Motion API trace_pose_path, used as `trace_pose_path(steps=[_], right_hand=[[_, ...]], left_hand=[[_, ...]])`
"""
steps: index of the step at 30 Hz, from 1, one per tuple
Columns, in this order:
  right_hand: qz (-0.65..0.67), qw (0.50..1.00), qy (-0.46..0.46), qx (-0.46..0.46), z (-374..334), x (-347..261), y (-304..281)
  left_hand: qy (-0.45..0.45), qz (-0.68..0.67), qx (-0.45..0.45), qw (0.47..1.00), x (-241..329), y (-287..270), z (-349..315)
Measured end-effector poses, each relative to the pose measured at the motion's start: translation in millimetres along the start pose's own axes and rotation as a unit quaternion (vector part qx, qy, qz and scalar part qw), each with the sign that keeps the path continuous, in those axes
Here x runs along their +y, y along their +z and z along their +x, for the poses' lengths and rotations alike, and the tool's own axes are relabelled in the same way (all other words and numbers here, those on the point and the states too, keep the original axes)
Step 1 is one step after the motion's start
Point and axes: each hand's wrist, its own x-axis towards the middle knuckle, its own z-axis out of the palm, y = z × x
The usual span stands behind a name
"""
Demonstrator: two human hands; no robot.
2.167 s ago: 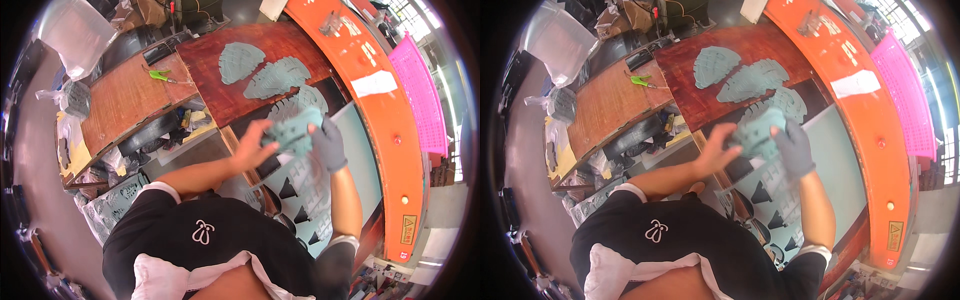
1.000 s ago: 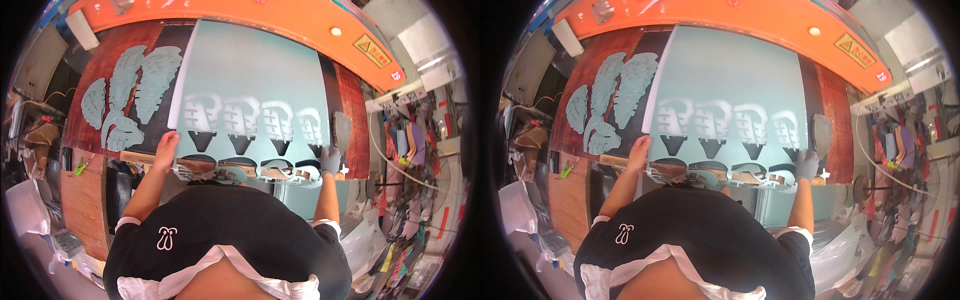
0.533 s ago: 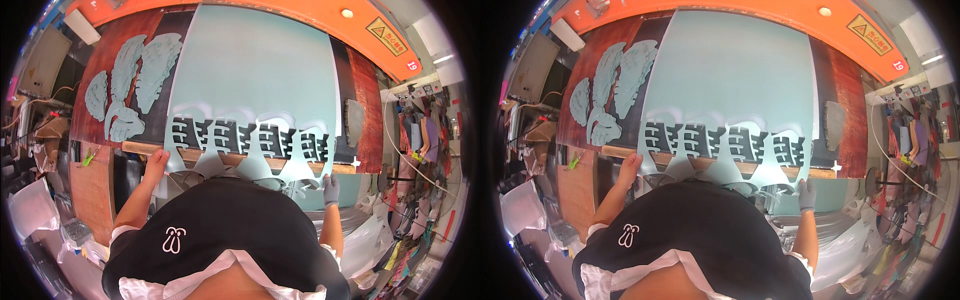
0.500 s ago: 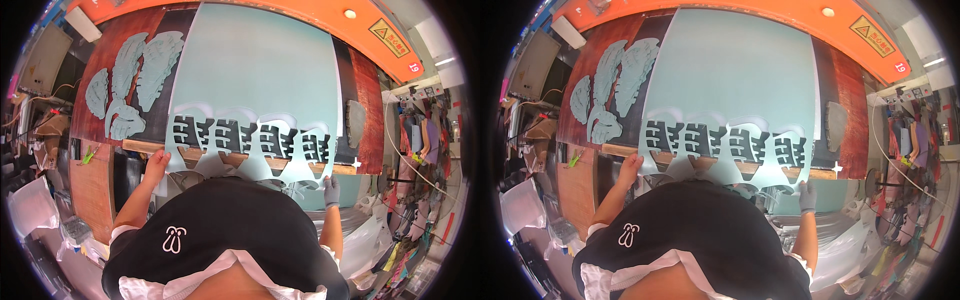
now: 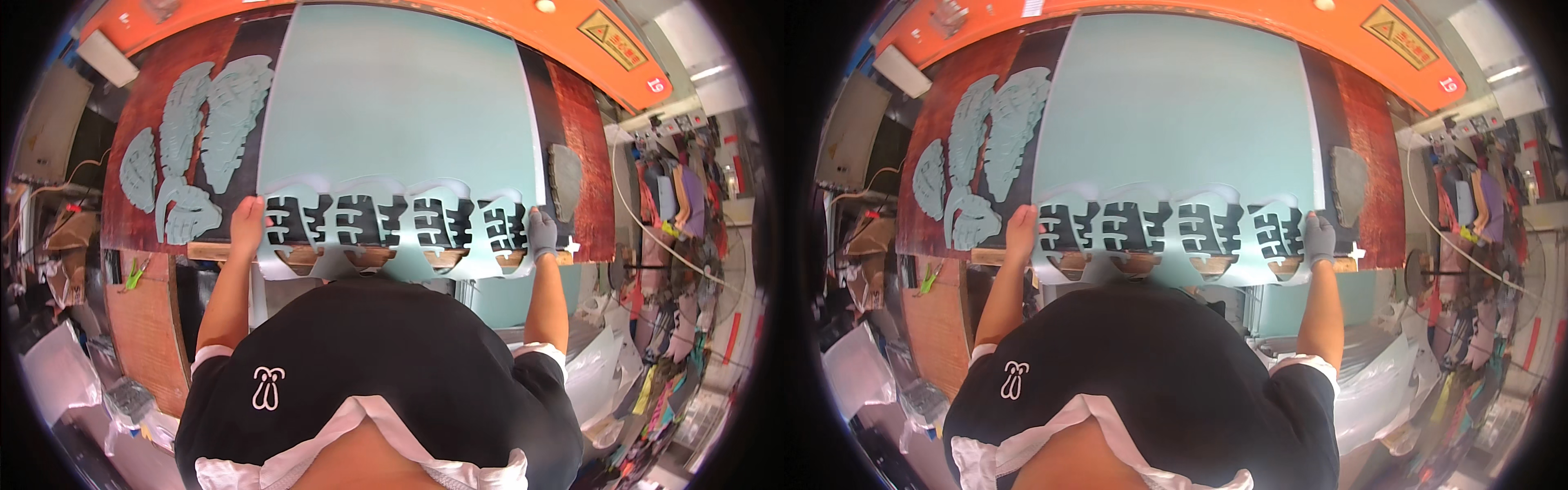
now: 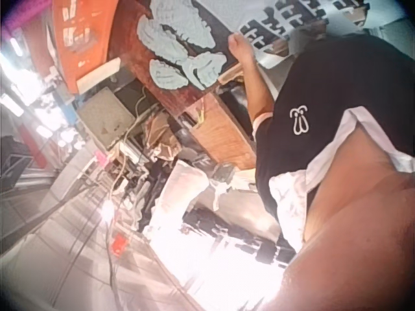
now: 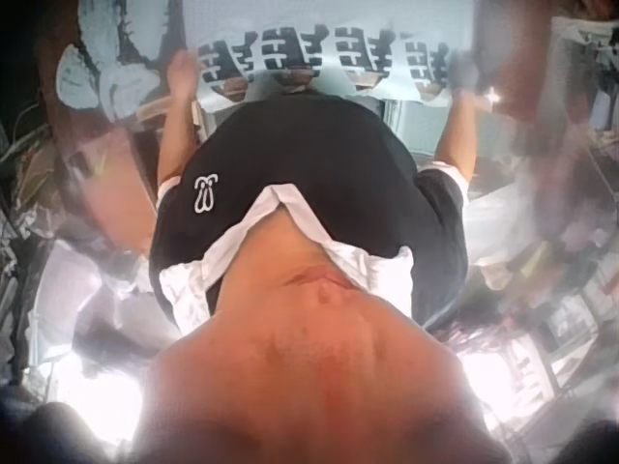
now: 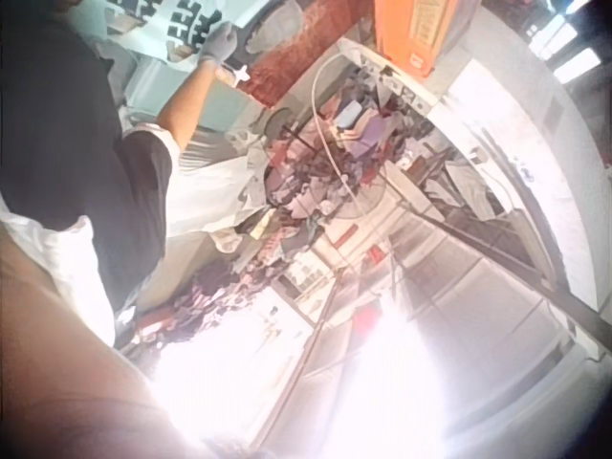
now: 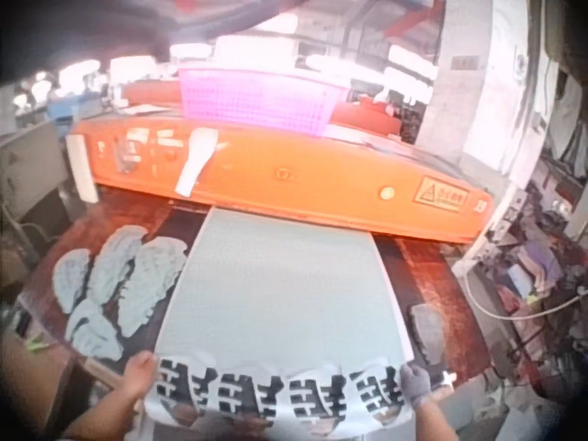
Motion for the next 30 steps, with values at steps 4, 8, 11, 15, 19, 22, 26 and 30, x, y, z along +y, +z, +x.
trace_pose_path(steps=[4,8,11,15,19,22,26,30], right_hand=[[0.018,1.000,0.004,0.010,-7,5,-2],[-0.035,0.999,-0.017,0.029,-10,-3,-2],[-0.152,0.981,-0.068,0.104,3,-7,-14],[-0.335,0.923,-0.103,0.161,57,-14,-36],[-0.471,0.880,0.003,0.056,115,-16,-40],[-0.343,0.938,-0.030,0.036,140,-5,-48],[-0.260,0.963,-0.071,0.028,164,27,-59],[-0.050,0.996,-0.070,-0.002,181,40,-61]], left_hand=[[-0.033,-0.024,-0.006,0.999,-12,-3,1],[-0.013,-0.032,0.004,0.999,-10,-3,3],[0.120,0.132,0.107,0.978,4,1,-2],[0.342,0.289,0.143,0.883,29,25,12],[0.269,0.483,0.097,0.828,36,59,26],[0.268,0.442,0.114,0.849,33,61,24],[0.282,0.346,0.077,0.892,31,44,22],[0.269,0.263,0.093,0.922,26,19,16]])
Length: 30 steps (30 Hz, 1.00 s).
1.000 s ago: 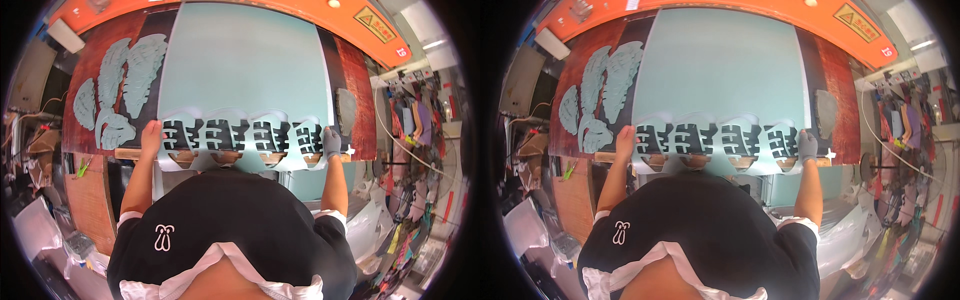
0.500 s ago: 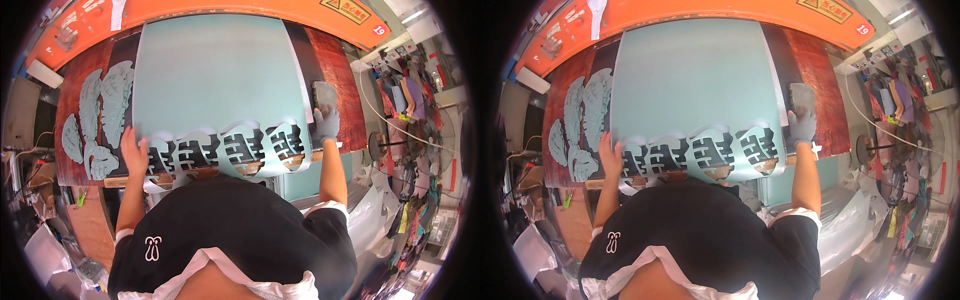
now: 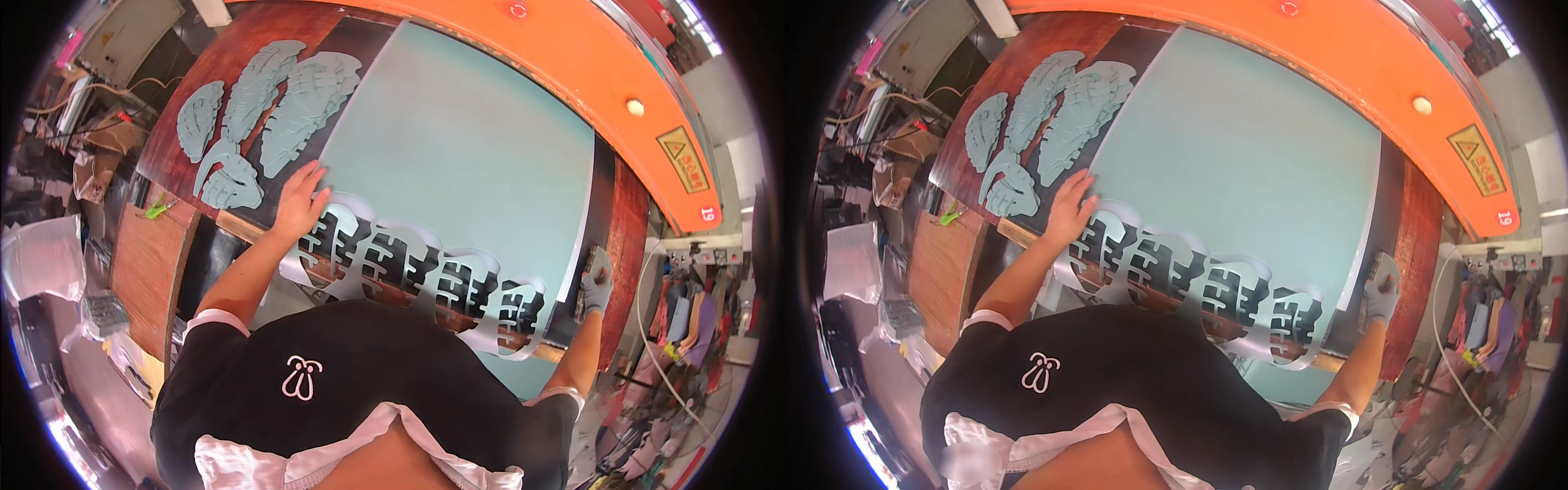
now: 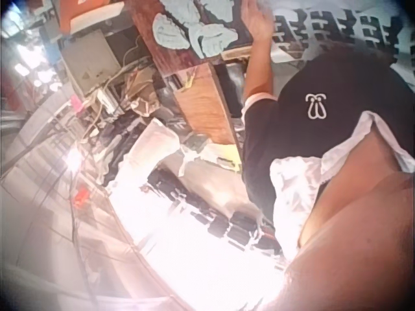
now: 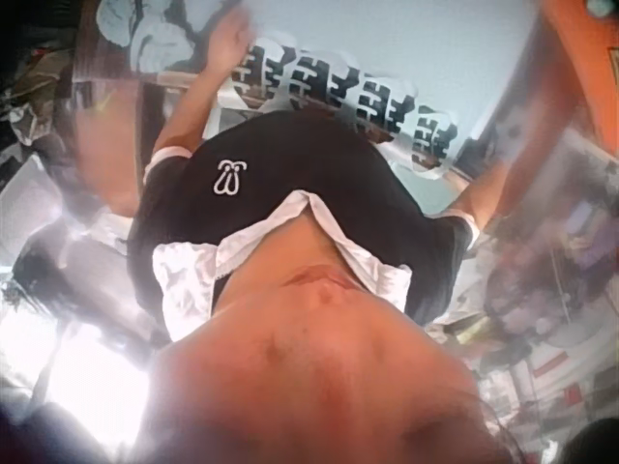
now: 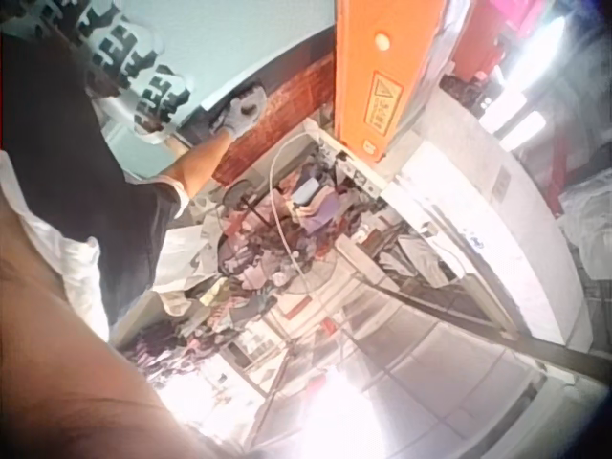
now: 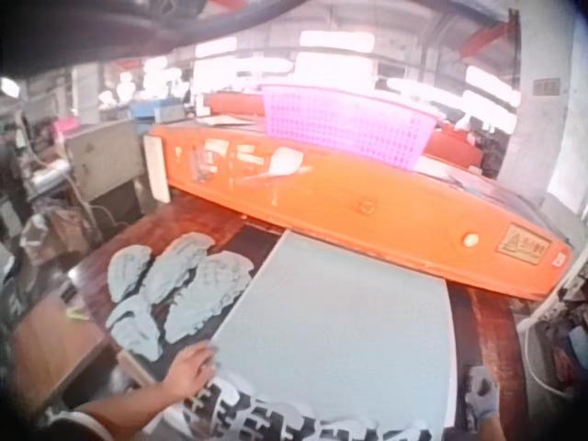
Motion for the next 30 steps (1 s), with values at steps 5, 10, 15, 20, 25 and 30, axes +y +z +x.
trace_pose_path(steps=[5,10,15,20,25,30], right_hand=[[0.224,0.972,0.067,0.017,-24,-75,5],[0.206,0.972,-0.071,-0.085,-101,-216,68],[0.260,0.945,-0.061,-0.188,-165,-332,194],[0.239,0.949,-0.062,-0.194,-198,-407,305],[-0.141,0.962,-0.164,-0.165,-207,-445,355],[-0.157,0.938,-0.257,-0.168,-200,-410,353]], left_hand=[[0.027,-0.017,-0.015,0.999,-15,-15,-19],[0.068,-0.029,0.023,0.997,-21,-9,-23],[0.090,-0.080,0.014,0.993,-28,-11,-19],[0.072,-0.108,0.011,0.991,-31,-12,-19],[0.042,-0.142,-0.032,0.988,-32,-14,-19],[0.052,-0.175,-0.027,0.983,-35,-19,-16]])
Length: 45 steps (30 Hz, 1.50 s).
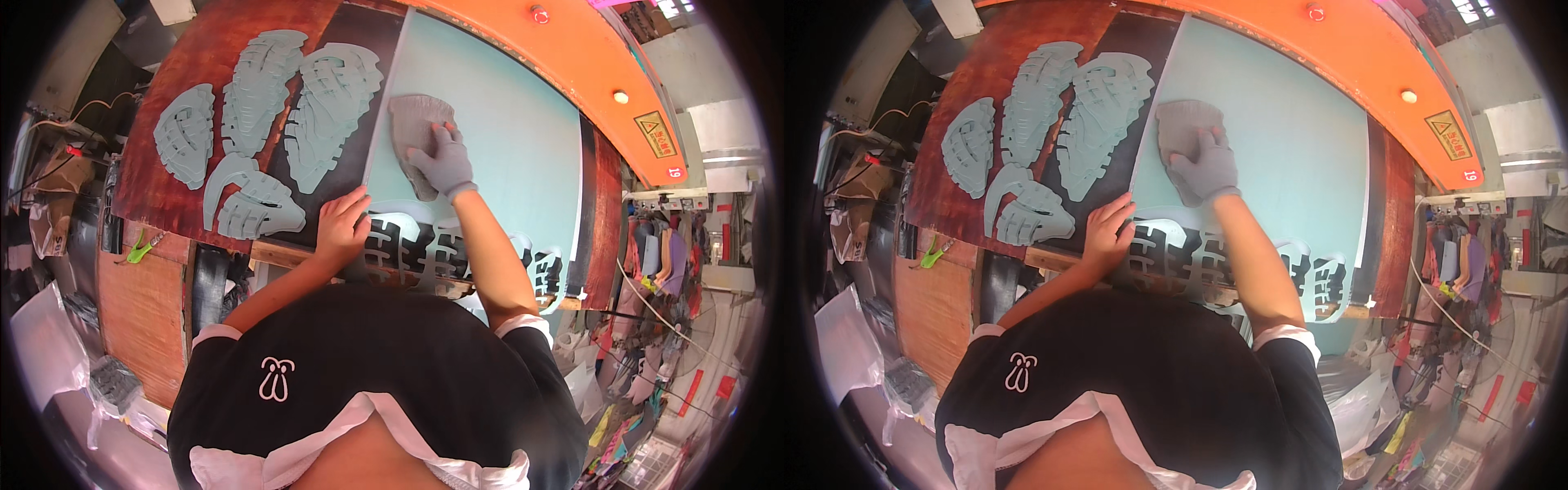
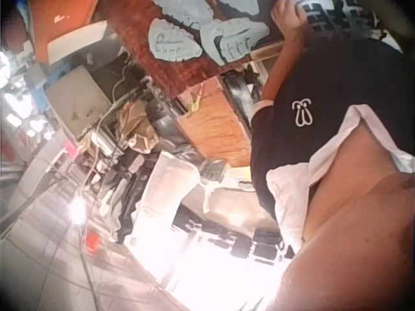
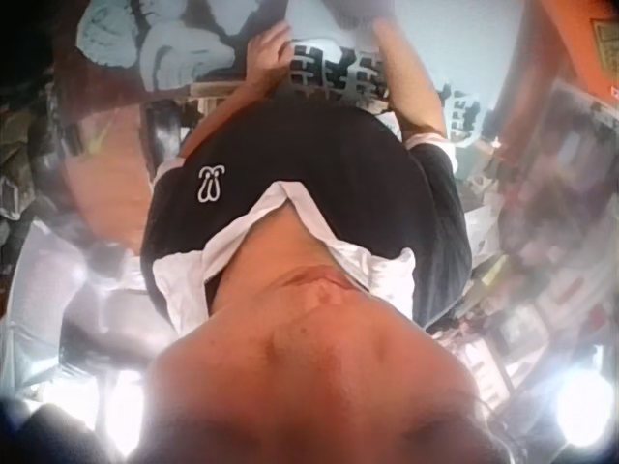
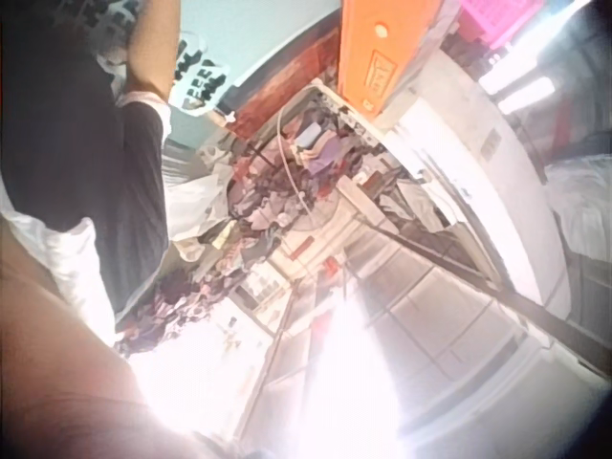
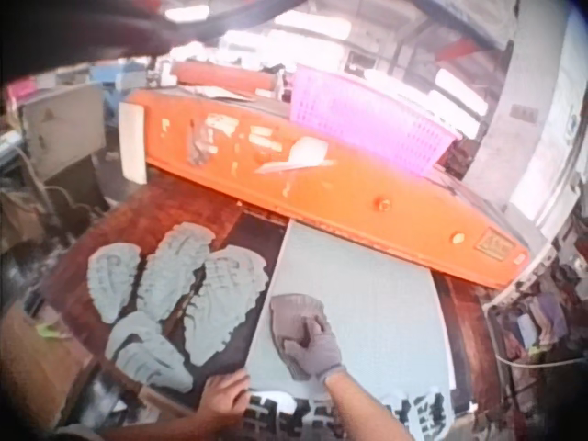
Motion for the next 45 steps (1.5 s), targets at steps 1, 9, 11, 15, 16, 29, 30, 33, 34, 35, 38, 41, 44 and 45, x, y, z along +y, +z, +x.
trace_pose_path(steps=[1,9,11,15,16,29,30,33,34,35,38,41,44,45], right_hand=[[0.058,0.998,0.007,-0.008,-7,15,-3],[0.056,0.981,-0.188,-0.004,-67,64,-8],[0.027,0.981,-0.190,0.040,-68,58,0],[0.006,0.965,-0.225,0.138,-66,50,7],[0.001,0.965,-0.223,0.138,-66,50,8],[0.026,0.961,-0.209,0.182,-69,48,10],[0.027,0.961,-0.206,0.184,-69,47,11],[0.024,0.955,-0.222,0.196,-68,47,10],[0.039,0.961,-0.216,0.171,-68,49,8],[0.064,0.960,-0.220,0.160,-69,53,5],[0.113,0.973,-0.155,0.129,-98,72,-16],[0.093,0.981,-0.005,0.168,-165,102,-48],[0.040,0.966,0.020,0.256,-239,128,-62],[0.162,0.944,0.184,0.220,-259,131,-56]], left_hand=[[0.005,-0.004,0.002,1.000,-1,-1,2],[-0.045,-0.164,0.049,0.984,-32,22,114],[-0.069,-0.202,0.038,0.976,-42,36,157],[-0.108,-0.268,-0.021,0.957,-46,45,201],[-0.149,-0.268,-0.051,0.950,-44,44,204],[-0.228,-0.352,-0.101,0.902,-29,29,223],[-0.230,-0.367,-0.099,0.896,-30,28,223],[-0.229,-0.387,-0.087,0.889,-34,31,220],[-0.225,-0.377,-0.079,0.895,-35,34,216],[-0.204,-0.372,-0.070,0.903,-37,36,210],[-0.138,-0.265,-0.028,0.954,-43,34,171],[-0.042,-0.169,-0.038,0.984,-41,9,95],[-0.014,-0.084,-0.052,0.995,-26,-22,7],[0.022,-0.084,-0.035,0.996,-21,-28,-15]])
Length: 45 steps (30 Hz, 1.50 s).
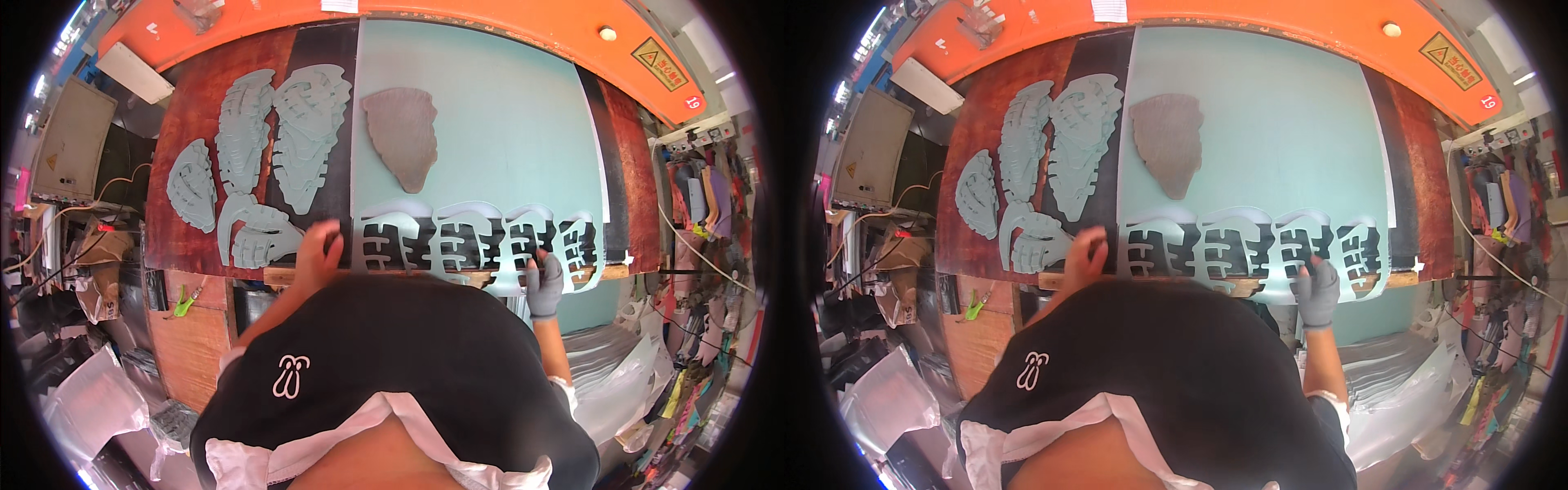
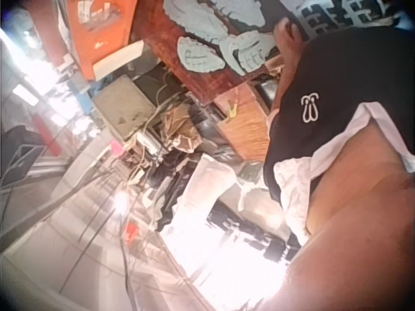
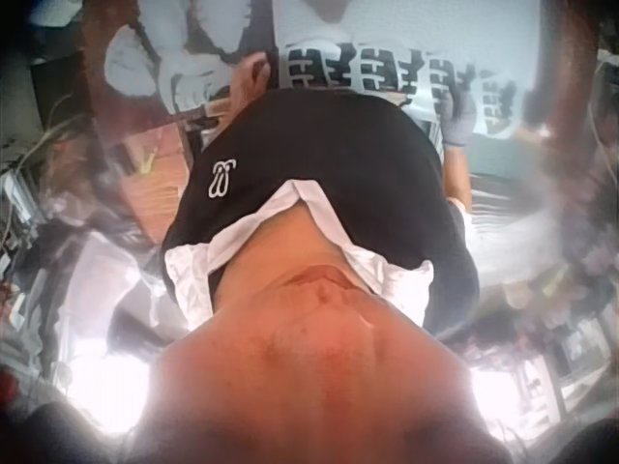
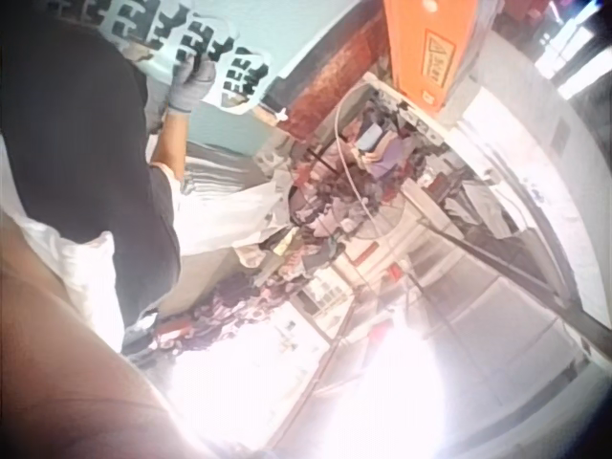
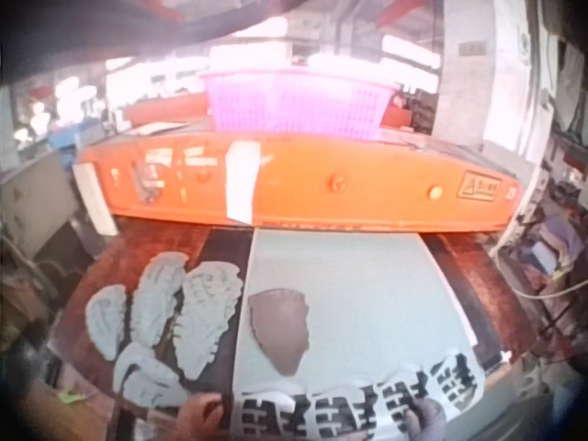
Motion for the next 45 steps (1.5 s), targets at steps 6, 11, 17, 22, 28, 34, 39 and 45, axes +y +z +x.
trace_pose_path(steps=[6,11,17,22,28,34,39,45], right_hand=[[-0.222,0.934,-0.271,0.069,4,41,15],[-0.170,0.916,-0.342,0.120,15,39,13],[-0.151,0.921,-0.329,0.147,23,62,31],[0.039,0.922,-0.364,0.125,64,59,-15],[0.136,0.886,-0.326,0.300,162,32,-146],[0.032,0.917,-0.311,0.247,116,143,-125],[-0.289,0.912,-0.204,0.209,114,198,-106],[-0.203,0.917,-0.264,0.222,126,212,-93]], left_hand=[[0.063,0.179,0.048,0.981,14,20,-38],[0.119,0.232,0.073,0.963,11,25,-41],[0.111,0.273,0.153,0.943,-14,41,-41],[0.048,0.284,0.189,0.939,-28,46,-39],[0.058,0.314,0.258,0.912,-26,47,-38],[0.102,0.306,0.304,0.896,-26,42,-48],[0.108,0.334,0.308,0.884,-17,35,-51],[0.082,0.375,0.297,0.874,-20,31,-55]])
